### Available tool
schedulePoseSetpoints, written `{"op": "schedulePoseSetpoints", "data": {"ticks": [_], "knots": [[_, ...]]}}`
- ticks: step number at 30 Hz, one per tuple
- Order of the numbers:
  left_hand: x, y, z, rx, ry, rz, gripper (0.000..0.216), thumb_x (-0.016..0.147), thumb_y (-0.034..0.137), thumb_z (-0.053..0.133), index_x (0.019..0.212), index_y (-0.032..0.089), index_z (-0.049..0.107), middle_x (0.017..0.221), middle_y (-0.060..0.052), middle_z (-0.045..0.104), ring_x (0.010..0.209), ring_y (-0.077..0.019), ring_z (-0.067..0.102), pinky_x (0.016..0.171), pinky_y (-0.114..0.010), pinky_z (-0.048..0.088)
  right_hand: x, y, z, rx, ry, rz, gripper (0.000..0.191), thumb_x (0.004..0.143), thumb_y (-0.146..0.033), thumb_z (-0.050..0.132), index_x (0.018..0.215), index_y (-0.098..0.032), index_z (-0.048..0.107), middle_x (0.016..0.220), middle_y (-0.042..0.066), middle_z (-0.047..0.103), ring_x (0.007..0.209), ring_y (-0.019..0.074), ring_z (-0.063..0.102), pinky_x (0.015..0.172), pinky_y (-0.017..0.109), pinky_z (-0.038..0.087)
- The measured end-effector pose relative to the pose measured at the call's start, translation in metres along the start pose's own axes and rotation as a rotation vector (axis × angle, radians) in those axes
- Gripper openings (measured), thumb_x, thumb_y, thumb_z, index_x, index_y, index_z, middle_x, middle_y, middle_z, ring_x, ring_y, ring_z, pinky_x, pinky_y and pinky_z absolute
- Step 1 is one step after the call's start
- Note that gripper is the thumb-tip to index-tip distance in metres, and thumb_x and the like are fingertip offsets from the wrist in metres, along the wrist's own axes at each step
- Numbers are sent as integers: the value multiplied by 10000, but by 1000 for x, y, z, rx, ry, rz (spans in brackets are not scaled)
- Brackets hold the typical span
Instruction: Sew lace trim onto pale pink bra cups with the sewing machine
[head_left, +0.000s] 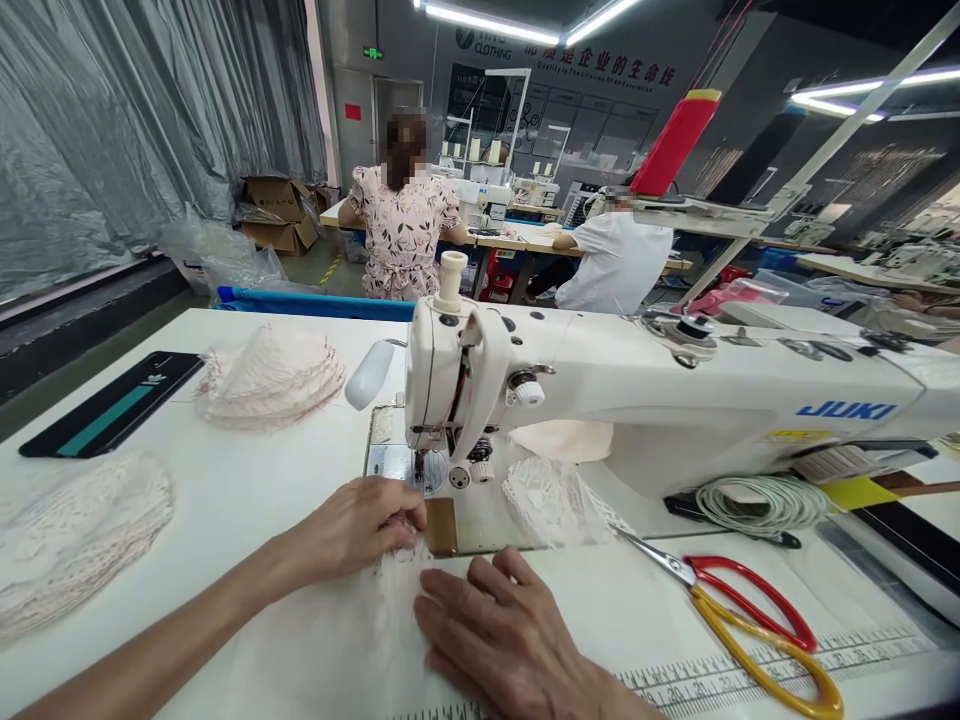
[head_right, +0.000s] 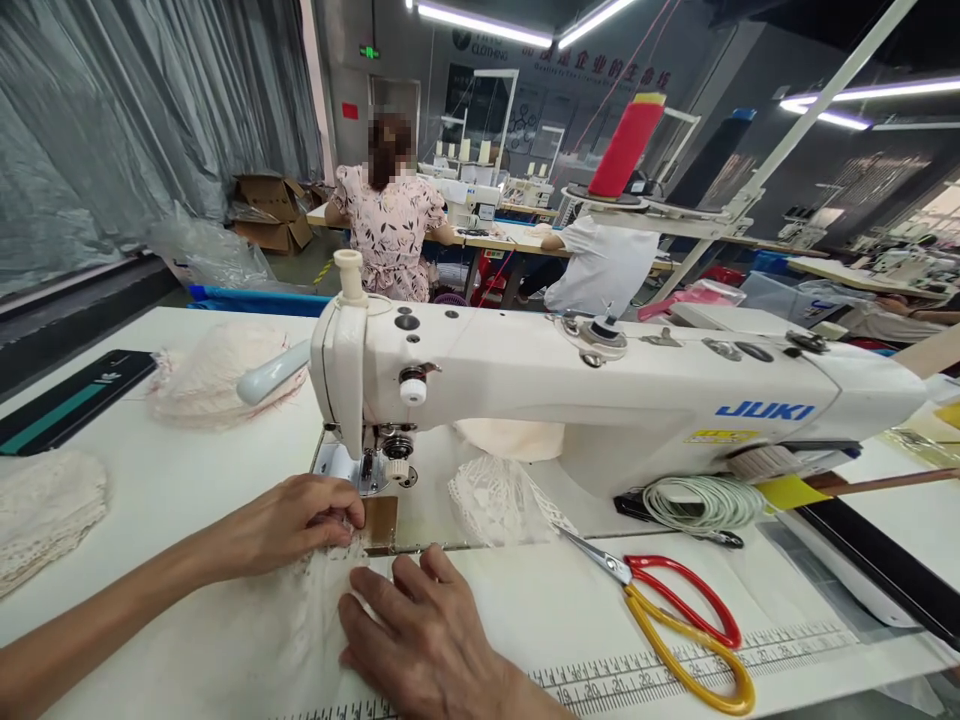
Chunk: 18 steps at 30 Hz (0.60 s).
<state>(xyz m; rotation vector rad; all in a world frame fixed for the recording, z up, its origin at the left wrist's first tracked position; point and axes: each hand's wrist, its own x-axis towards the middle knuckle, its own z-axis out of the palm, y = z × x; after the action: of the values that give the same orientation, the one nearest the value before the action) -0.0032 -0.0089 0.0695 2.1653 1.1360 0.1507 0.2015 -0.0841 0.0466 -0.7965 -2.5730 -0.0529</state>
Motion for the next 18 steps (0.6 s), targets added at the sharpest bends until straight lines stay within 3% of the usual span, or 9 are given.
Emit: {"op": "schedulePoseSetpoints", "data": {"ticks": [9, 18], "knots": [[8, 0, -13, 102, -109, 63, 150, 766, 140, 603, 863, 254, 615, 823, 58, 666, 736, -142, 602, 609, -195, 374, 2, 0, 1, 10, 0, -1, 190, 923, -285, 505, 1004, -147, 606, 1052, 62, 656, 702, 156, 507, 591, 326, 335], [11, 6, -13, 274, -58, 135, 157, 785, 160, 632, 908, 249, 591, 757, 80, 674, 666, -126, 628, 560, -187, 354, 0, 1, 1, -7, -19, -14, 236, 919, -333, 492, 1046, -169, 606, 1146, 70, 617, 752, 173, 529, 618, 330, 354]]}}
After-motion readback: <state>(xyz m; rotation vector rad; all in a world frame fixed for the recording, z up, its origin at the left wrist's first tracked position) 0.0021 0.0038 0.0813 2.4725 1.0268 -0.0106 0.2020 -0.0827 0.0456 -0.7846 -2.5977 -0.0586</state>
